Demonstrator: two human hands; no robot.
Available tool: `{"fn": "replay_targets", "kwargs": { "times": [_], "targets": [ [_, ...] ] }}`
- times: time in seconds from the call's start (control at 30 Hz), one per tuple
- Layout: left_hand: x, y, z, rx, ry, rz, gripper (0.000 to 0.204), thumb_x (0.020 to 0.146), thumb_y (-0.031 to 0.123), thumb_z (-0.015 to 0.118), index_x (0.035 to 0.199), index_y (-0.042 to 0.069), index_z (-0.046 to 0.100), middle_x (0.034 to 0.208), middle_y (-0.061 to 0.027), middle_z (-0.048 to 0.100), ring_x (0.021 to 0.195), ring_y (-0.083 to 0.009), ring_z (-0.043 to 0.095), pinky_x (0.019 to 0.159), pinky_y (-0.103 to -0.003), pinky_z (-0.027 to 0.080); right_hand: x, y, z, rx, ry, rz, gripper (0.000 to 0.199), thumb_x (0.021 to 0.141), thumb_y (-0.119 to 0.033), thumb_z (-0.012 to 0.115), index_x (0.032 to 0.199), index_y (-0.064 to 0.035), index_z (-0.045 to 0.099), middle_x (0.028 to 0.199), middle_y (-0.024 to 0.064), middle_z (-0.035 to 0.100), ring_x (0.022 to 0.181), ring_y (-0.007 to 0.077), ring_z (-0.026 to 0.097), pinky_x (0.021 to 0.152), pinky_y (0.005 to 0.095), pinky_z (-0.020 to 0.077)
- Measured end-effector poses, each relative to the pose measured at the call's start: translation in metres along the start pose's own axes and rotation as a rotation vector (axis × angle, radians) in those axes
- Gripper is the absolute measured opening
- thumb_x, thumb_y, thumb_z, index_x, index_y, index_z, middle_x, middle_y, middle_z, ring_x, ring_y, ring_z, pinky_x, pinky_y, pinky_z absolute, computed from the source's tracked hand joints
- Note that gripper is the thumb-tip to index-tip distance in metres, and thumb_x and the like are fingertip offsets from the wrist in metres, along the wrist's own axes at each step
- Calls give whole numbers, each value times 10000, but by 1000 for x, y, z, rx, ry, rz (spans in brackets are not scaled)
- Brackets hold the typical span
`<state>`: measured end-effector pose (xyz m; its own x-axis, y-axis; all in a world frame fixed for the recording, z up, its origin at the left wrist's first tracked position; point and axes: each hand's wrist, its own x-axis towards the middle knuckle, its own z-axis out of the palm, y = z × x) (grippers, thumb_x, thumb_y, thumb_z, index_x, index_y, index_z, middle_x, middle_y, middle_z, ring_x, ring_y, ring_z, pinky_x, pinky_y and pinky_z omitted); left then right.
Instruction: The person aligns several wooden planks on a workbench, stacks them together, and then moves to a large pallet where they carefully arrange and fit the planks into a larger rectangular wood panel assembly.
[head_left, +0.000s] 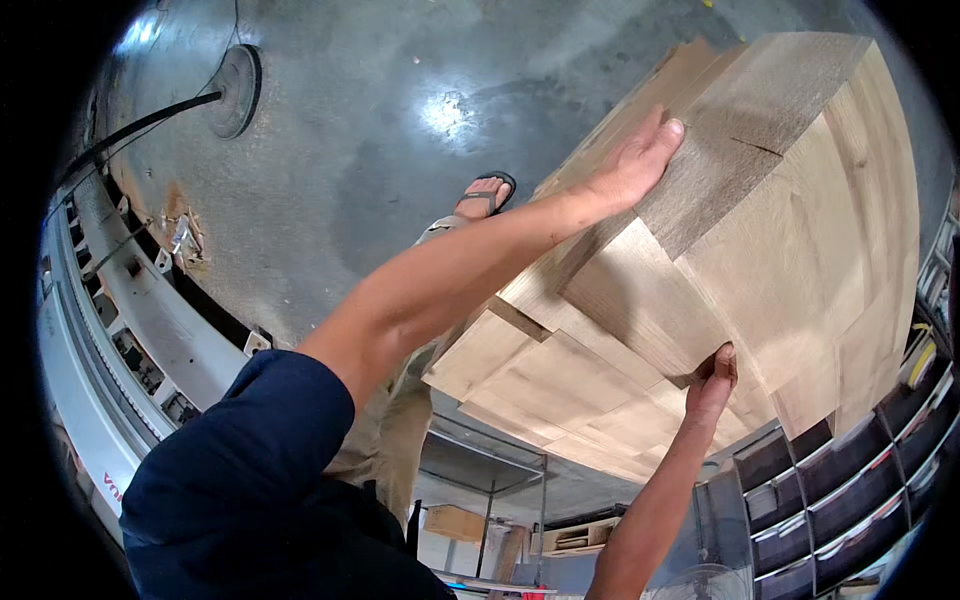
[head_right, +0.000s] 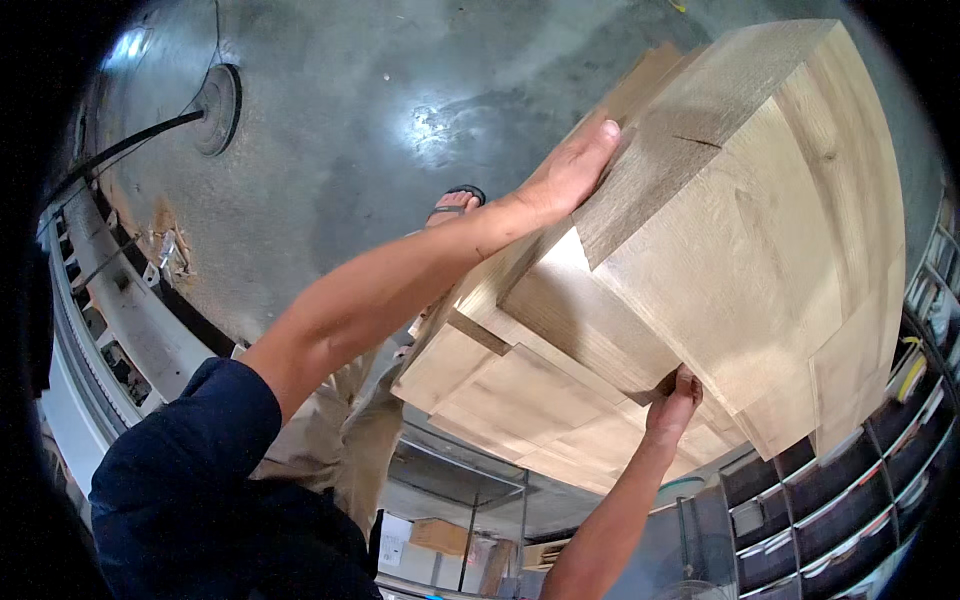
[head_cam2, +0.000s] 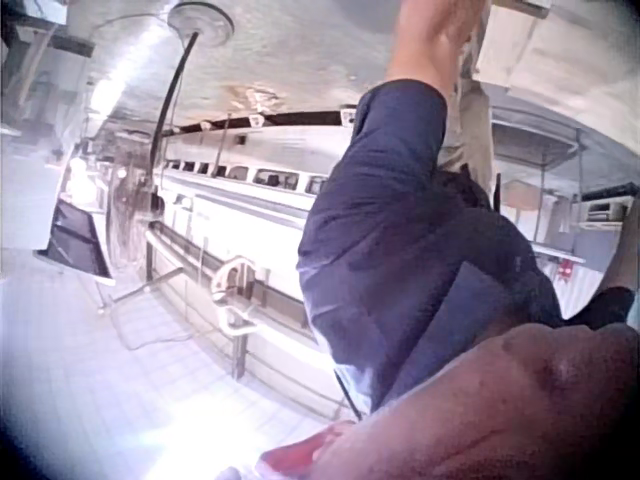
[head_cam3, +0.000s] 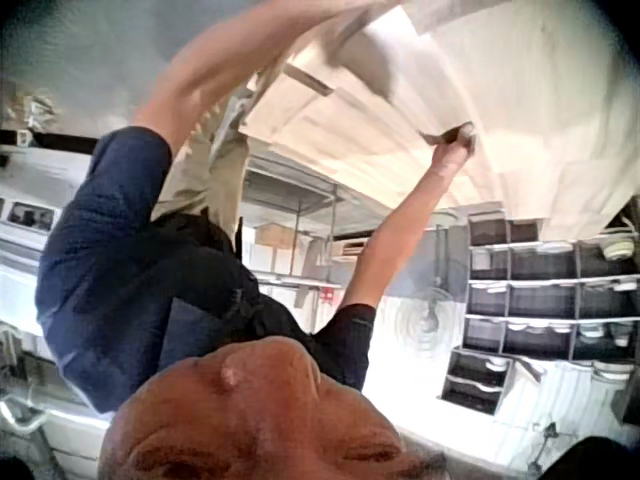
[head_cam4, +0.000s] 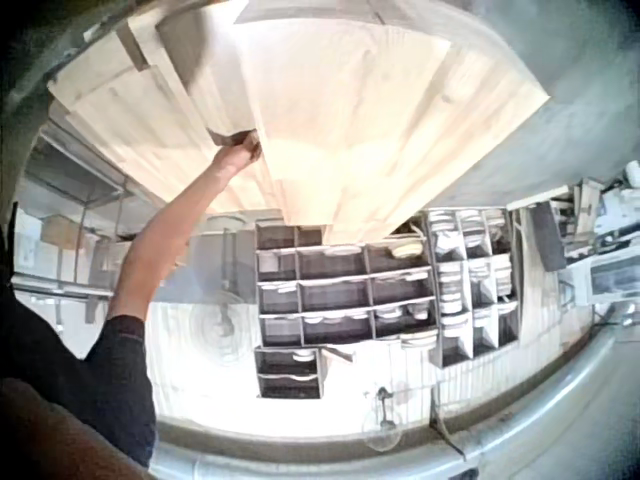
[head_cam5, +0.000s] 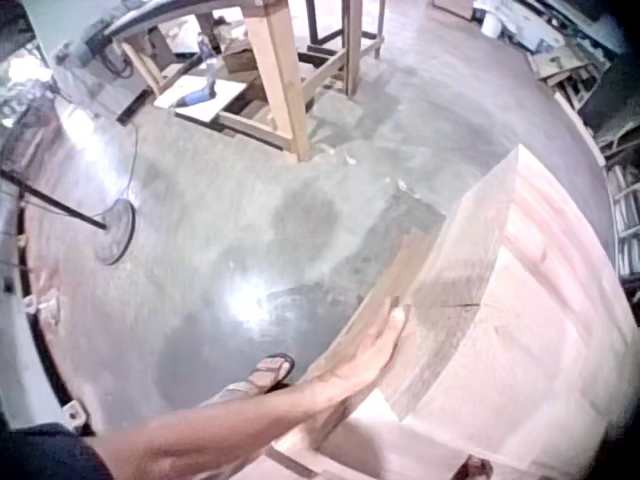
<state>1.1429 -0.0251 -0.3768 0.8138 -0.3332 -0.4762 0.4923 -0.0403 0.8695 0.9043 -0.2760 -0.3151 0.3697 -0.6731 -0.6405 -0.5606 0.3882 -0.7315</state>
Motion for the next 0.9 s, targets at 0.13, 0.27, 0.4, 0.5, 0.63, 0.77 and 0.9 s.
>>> {"fn": "replay_targets", "kwargs": {
  "times": [0.13, 0.27, 0.4, 0.5, 0.63, 0.77, 0.9],
  "targets": [
    [-6, -1, 2, 102, 43, -25, 854, 905, 655, 245, 1420, -27, 227, 1446, -242, 288, 1342, -353, 287, 1112, -371, 209, 9, 8, -12, -22, -51, 3, 89, 840, -109, 675, 914, -100, 626, 879, -17, 620, 810, 114, 562, 750, 268, 465],
    [-38, 1, -25, 34, 154, -274, 785, 922, 601, 323, 1393, -26, 314, 1422, -200, 359, 1323, -299, 334, 1100, -363, 230, 15, 12, -28, -31, -194, -29, 79, 809, -94, 696, 815, -115, 620, 706, -37, 570, 617, 95, 501, 560, 252, 405],
    [-100, -67, -40, -545, 328, -427, 614, 946, 491, 405, 1319, 3, 435, 1318, -91, 463, 1191, -186, 427, 1038, -340, 299, 2, 2, 5, -138, -110, -79, 310, 827, -298, 711, 653, -182, 482, 531, -70, 377, 495, 58, 328, 473, 246, 246],
    [-134, -65, -16, -565, 475, -597, 561, 956, 463, 403, 1286, 13, 461, 1295, -73, 468, 1166, -169, 430, 1007, -318, 323, 5, 4, 2, -115, -92, -105, 310, 837, -293, 701, 652, -180, 479, 533, -69, 371, 497, 61, 327, 473, 252, 244],
    [-133, -44, -17, -487, 242, -614, 556, 963, 408, 431, 1341, 1, 404, 1339, -83, 439, 1203, -181, 411, 1019, -300, 314, 1, 3, 4, -127, -128, -76, 307, 849, -293, 687, 658, -172, 479, 557, -71, 378, 512, 65, 333, 484, 251, 256],
    [-124, -7, -31, -218, 138, -428, 583, 975, 353, 425, 1401, -24, 300, 1430, -135, 359, 1322, -208, 318, 1089, -304, 230, -9, 0, 8, -170, -75, -61, 247, 871, -245, 655, 709, -132, 507, 604, -61, 421, 547, 70, 371, 514, 249, 290],
    [-88, 44, -32, -42, -23, -80, 591, 986, 353, 381, 1414, -34, 253, 1466, -177, 292, 1375, -241, 241, 1116, -317, 173, -33, -6, 27, -213, 125, -195, 147, 891, -199, 611, 908, -54, 586, 835, 25, 578, 752, 113, 502, 698, 256, 398]
  ]
}}
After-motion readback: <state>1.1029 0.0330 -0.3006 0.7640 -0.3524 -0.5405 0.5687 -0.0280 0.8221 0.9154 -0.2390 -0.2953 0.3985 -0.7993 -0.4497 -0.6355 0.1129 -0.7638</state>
